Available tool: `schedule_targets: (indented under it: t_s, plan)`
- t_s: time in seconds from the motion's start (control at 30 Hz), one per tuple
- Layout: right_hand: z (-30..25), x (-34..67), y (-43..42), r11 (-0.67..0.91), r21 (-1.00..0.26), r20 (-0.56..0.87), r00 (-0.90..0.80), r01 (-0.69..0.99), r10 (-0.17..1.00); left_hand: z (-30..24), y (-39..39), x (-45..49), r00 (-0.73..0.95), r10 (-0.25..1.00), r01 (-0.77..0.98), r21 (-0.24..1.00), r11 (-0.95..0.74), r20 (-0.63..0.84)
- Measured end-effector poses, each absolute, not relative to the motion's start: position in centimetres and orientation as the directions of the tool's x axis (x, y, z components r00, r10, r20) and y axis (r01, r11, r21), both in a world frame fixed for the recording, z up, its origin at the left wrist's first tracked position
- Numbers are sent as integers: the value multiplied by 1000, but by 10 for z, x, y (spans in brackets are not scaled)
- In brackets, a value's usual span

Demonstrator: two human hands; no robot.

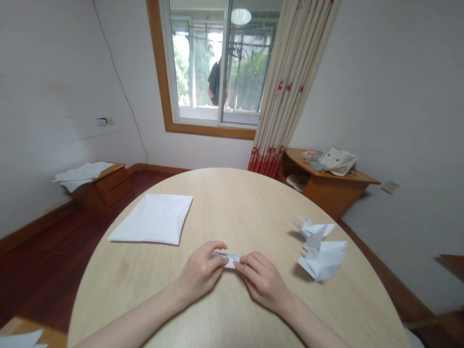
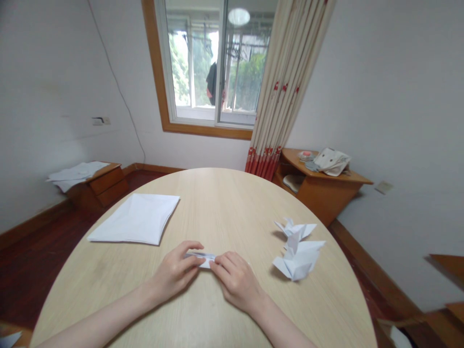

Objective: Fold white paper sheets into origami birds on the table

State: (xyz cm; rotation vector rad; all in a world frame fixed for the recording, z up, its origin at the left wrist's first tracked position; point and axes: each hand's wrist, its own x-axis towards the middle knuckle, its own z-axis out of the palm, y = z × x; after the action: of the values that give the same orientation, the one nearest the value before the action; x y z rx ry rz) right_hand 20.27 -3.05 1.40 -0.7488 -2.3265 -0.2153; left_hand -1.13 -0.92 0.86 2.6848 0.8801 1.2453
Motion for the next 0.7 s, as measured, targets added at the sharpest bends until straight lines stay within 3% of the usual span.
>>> schedule_targets:
  t_s: [0.1, 0.33, 0.7]
  plan:
    - [12, 201, -29, 817, -2, 632, -632, 577, 448, 5, -8, -10, 542, 531, 479, 279, -832, 652]
    - [7, 203, -26, 783, -39, 523, -655, 620, 545, 3, -8, -10, 643, 607, 540, 286, -792, 468]
    - [10, 206, -25, 770, -192, 431, -653, 608, 623, 5, -6, -10, 667, 616, 507, 349, -788, 420]
